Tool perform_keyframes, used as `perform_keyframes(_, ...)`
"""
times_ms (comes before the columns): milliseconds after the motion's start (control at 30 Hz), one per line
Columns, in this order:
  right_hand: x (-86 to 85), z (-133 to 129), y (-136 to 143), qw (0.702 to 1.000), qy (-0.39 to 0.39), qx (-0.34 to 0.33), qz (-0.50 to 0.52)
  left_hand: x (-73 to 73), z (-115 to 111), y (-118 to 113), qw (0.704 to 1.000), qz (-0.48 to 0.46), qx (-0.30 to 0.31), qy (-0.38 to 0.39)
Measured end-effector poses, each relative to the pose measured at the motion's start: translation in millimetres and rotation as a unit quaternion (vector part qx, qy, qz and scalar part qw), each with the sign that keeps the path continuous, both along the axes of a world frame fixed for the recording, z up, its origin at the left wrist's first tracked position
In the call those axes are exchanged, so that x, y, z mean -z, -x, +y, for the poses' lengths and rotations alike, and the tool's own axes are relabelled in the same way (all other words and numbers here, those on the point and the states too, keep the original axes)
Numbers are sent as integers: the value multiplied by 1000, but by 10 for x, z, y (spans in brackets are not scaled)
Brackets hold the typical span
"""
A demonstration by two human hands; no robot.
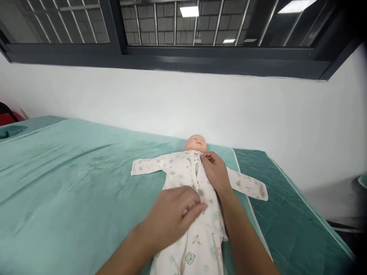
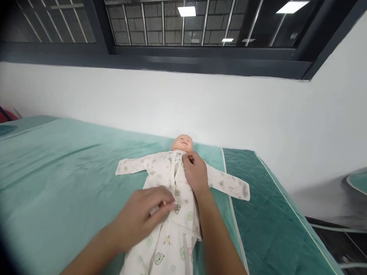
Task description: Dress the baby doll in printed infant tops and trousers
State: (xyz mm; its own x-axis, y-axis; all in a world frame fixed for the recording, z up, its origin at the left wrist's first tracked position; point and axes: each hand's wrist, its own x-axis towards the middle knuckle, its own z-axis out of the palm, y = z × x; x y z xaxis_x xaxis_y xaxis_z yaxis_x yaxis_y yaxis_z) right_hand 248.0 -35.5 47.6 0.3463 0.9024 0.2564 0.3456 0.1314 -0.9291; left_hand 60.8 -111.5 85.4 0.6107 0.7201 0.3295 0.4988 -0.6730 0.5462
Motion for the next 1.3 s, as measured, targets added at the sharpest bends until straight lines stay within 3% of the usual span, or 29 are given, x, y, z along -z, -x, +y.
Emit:
perform_keyframes(167, -68, 4, -103, 999, 13, -48, -1, -136, 717, -65, 967, -142, -194, 88)
perform_keyframes(267, -86, 25, -163, 997, 22, -73, -2, -146, 1161, -205, 971, -97, -179, 127)
perform_keyframes(367, -65, 48, -164, 998, 17, -56, -8, -131, 1400, -327, 980, -36, -136, 139)
perform_keyframes(433, -39, 59, -157, 999, 8, -53, -3, -134, 1454, -392, 980, -51, -118, 151)
perform_keyframes(533, 0, 71, -168, 997, 4, -70, 31, -121, 1461, -496, 965, -148, -133, 170)
perform_keyframes(667, 39, 82, -183, 994, -5, -67, 86, 9, 1451, -608, 942, -236, -146, 190)
perform_keyframes(833, 53, 89, -125, 997, -23, -49, 52, 158, 1428, -564, 935, -267, -119, 203)
perform_keyframes(1300, -23, 69, -78, 999, -6, -48, 21, 197, 1366, -494, 949, -252, -78, 171)
